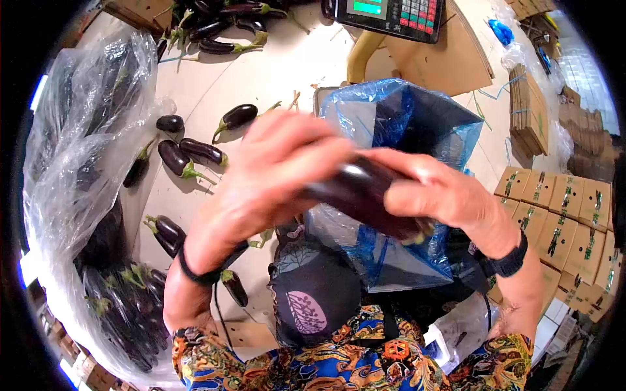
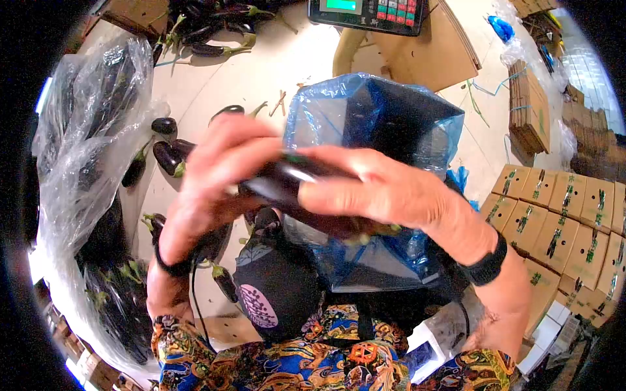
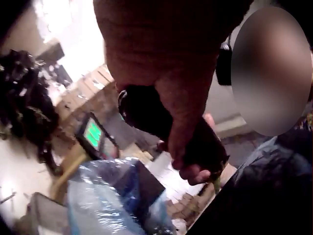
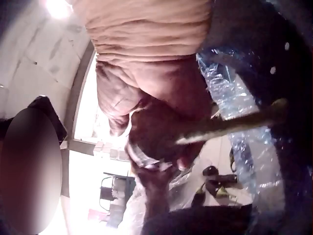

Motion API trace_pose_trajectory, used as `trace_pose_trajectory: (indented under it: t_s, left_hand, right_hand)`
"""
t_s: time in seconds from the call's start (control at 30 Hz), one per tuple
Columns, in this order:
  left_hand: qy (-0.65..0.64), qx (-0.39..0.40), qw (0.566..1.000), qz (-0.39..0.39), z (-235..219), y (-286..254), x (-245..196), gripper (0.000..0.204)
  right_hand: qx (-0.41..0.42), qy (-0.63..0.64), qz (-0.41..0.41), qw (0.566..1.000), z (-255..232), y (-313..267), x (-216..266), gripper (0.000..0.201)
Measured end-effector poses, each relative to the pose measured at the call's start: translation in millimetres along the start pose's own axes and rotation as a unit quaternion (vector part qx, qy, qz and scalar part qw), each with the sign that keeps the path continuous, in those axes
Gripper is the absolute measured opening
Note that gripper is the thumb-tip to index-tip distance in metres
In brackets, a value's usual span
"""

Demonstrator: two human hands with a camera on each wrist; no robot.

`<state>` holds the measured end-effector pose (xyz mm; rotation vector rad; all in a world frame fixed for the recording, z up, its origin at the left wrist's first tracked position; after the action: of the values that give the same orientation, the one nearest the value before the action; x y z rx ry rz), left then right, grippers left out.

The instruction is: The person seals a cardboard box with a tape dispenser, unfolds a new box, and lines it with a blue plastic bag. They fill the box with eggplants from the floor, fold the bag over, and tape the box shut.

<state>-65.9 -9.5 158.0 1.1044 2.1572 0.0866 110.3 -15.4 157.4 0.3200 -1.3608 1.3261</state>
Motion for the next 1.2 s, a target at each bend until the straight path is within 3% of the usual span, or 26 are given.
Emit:
trace_pose_trajectory:
  t_s: [0.03,0.07,0.1,0.17,0.2,0.27,0.33,0.37,0.43,0.47,0.5,0.53,0.6,0.63,0.67,0.7,0.73,0.77,0.87,0.93,1.0,1.03,1.07,1.1,1.17,1.2]
  left_hand:
    - [0.079,0.041,0.994,0.056,7.8,18.8,-10.9,0.084]
    - [0.040,0.031,0.998,0.023,11.9,25.6,-5.9,0.080]
    - [0.008,0.020,1.000,-0.014,15.8,23.7,3.4,0.077]
    - [-0.076,-0.061,0.987,-0.127,31.1,-16.3,41.7,0.067]
    - [-0.127,-0.080,0.969,-0.197,42.4,-44.7,64.1,0.058]
    - [-0.191,-0.161,0.902,-0.352,75.2,-119.5,103.8,0.034]
    - [-0.146,-0.183,0.846,-0.479,98.6,-193.2,130.4,0.030]
    - [-0.071,-0.214,0.825,-0.518,114.9,-238.4,150.9,0.030]
    - [-0.075,-0.281,0.733,-0.615,122.5,-310.3,180.2,0.041]
    - [-0.015,-0.286,0.702,-0.652,109.2,-323.1,180.5,0.044]
    - [-0.063,-0.312,0.660,-0.681,119.4,-360.8,205.9,0.059]
    - [-0.046,-0.306,0.635,-0.707,113.2,-369.0,215.1,0.069]
    - [-0.037,-0.291,0.602,-0.743,111.7,-385.5,243.2,0.085]
    - [-0.043,-0.280,0.594,-0.753,117.8,-397.4,263.7,0.091]
    - [-0.027,-0.255,0.545,-0.798,122.4,-406.2,277.7,0.096]
    - [-0.002,-0.215,0.564,-0.797,122.2,-415.3,304.7,0.101]
    - [-0.104,-0.265,0.576,-0.766,125.9,-411.4,310.9,0.099]
    - [-0.107,-0.340,0.531,-0.769,149.1,-447.7,345.7,0.088]
    - [-0.371,-0.436,0.509,-0.643,144.6,-410.3,336.2,0.057]
    - [-0.457,-0.503,0.450,-0.579,127.7,-365.7,298.0,0.032]
    - [-0.591,-0.425,0.491,-0.478,119.5,-344.4,272.1,0.033]
    - [-0.623,-0.415,0.451,-0.485,121.0,-344.8,260.9,0.038]
    - [-0.612,-0.397,0.496,-0.471,105.8,-310.6,227.3,0.040]
    - [-0.680,-0.315,0.495,-0.439,100.0,-301.0,209.8,0.043]
    - [-0.617,-0.353,0.557,-0.430,76.1,-237.5,155.7,0.046]
    - [-0.604,-0.300,0.608,-0.420,68.6,-219.6,142.4,0.051]
  right_hand:
    - [0.013,-0.012,0.032,0.999,2.1,-9.8,-0.8,0.078]
    - [-0.040,0.057,0.032,0.997,-0.3,-23.3,-8.6,0.068]
    - [-0.086,0.124,0.031,0.988,0.7,-36.1,-19.4,0.059]
    - [-0.213,0.100,0.023,0.972,-5.7,-54.6,-49.1,0.074]
    - [-0.238,0.075,0.023,0.968,-13.4,-60.9,-69.9,0.068]
    - [-0.280,0.103,0.025,0.954,-29.8,-55.1,-105.5,0.055]
    - [-0.297,0.178,0.045,0.937,-50.2,-37.6,-141.5,0.040]
    - [-0.286,0.185,0.070,0.938,-65.2,-27.9,-166.0,0.057]
    - [-0.355,0.091,0.037,0.930,-81.1,9.2,-184.9,0.056]
    - [-0.314,0.097,0.038,0.944,-91.5,26.3,-208.0,0.067]
    - [-0.279,0.138,0.043,0.949,-114.2,40.4,-265.9,0.058]
    - [-0.270,-0.209,0.054,0.938,-116.1,43.1,-271.0,0.051]
    - [-0.165,-0.507,0.141,0.834,-113.0,51.0,-280.1,0.047]
    - [-0.102,-0.472,0.222,0.847,-115.9,52.5,-292.7,0.048]
    - [-0.042,-0.427,0.305,0.850,-112.2,48.8,-298.6,0.050]
    - [0.012,-0.372,0.383,0.845,-109.2,41.2,-302.3,0.052]
    - [0.047,-0.341,0.399,0.850,-96.9,41.6,-266.7,0.054]
    - [0.037,-0.308,0.407,0.859,-91.1,46.7,-252.1,0.056]
    - [0.000,-0.268,0.432,0.861,-80.8,57.7,-233.2,0.059]
    - [-0.057,-0.299,0.327,0.895,-87.2,56.7,-226.8,0.060]
    - [-0.202,-0.226,0.160,0.939,-102.8,51.8,-235.9,0.067]
    - [-0.258,-0.151,0.117,0.947,-110.5,50.6,-235.3,0.073]
    - [-0.274,-0.132,0.150,0.941,-112.1,43.7,-214.2,0.075]
    - [-0.267,-0.056,0.146,0.951,-113.0,37.8,-216.3,0.074]
    - [-0.272,0.068,0.103,0.954,-117.1,40.0,-221.0,0.072]
    - [-0.287,0.128,0.083,0.946,-114.2,36.6,-214.7,0.070]
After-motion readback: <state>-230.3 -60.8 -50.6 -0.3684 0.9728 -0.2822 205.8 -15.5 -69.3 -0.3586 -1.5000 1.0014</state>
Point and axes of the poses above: each hand's wrist, its own y-axis towards the middle knuckle, its own z-axis out of the palm, x = y × z, the point moved 6 cm from there along y, towards the middle knuckle, and after that the axes turned 11 degrees about x, right-handed, at the moved point
